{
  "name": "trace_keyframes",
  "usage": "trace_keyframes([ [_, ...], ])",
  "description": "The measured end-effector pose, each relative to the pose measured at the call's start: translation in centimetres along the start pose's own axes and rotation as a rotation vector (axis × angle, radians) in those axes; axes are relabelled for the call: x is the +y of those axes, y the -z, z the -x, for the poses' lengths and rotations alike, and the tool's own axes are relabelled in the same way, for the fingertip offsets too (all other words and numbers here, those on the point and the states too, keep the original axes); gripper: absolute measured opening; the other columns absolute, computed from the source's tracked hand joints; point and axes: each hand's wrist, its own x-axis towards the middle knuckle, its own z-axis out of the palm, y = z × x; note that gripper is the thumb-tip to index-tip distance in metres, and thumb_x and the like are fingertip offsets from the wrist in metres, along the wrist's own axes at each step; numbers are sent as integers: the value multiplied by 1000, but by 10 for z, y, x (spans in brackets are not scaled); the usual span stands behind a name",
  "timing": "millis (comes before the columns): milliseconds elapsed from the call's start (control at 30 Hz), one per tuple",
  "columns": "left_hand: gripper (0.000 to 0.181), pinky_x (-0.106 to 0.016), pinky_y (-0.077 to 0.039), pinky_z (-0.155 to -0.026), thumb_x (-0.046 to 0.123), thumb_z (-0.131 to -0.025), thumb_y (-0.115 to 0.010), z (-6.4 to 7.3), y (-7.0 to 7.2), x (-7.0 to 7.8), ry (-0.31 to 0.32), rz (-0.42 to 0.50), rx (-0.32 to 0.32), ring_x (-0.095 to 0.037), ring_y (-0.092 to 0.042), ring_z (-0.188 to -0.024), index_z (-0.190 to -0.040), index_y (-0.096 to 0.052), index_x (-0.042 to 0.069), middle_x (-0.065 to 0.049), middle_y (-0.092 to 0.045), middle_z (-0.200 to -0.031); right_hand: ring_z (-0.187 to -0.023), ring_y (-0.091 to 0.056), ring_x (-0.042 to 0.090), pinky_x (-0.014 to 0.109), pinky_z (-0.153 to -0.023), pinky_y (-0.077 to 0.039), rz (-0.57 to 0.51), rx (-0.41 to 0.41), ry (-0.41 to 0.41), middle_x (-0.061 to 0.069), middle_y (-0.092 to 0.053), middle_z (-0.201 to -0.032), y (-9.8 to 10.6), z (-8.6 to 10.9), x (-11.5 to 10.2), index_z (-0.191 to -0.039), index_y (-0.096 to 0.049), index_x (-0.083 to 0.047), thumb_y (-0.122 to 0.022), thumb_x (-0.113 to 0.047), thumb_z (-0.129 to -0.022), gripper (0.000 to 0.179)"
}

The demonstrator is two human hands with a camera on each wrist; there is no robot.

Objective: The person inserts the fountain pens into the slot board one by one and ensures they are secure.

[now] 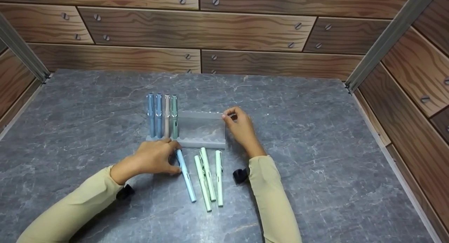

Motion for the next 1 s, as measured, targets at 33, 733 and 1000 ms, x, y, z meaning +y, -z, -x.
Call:
trace_keyframes([
  [33, 53, -40, -48, -64, 50, -71, -77, 0, 0, 0, -2, 3, 2, -23, -61, -83, -105, -62, 12, -4, -65, -96, -98, -60, 25, 18, -78, -43, -1, -1, -2, 19, -65, -108, 0, 0, 0, -104, -60, 3, -62, -11, -93, 18],
  [733, 58, -29, -38, -49, 45, -71, -80, 2, 3, -6, -92, 126, 65, -14, -51, -63, -113, -58, 11, 3, -59, -74, -89, -57, 14, 17, -67, -45, 16, -6, -11, 18, -65, -105, 2, 0, -1, -104, -61, 2, -62, -14, -94, 19],
  [1000, 59, -30, -40, -52, 41, -71, -81, 1, 3, -7, -126, 134, 72, -14, -52, -65, -116, -57, 10, 3, -59, -75, -93, -58, 16, 17, -72, -44, 25, -9, -4, 18, -66, -107, 2, 1, -2, -105, -61, 1, -62, -15, -94, 19],
])
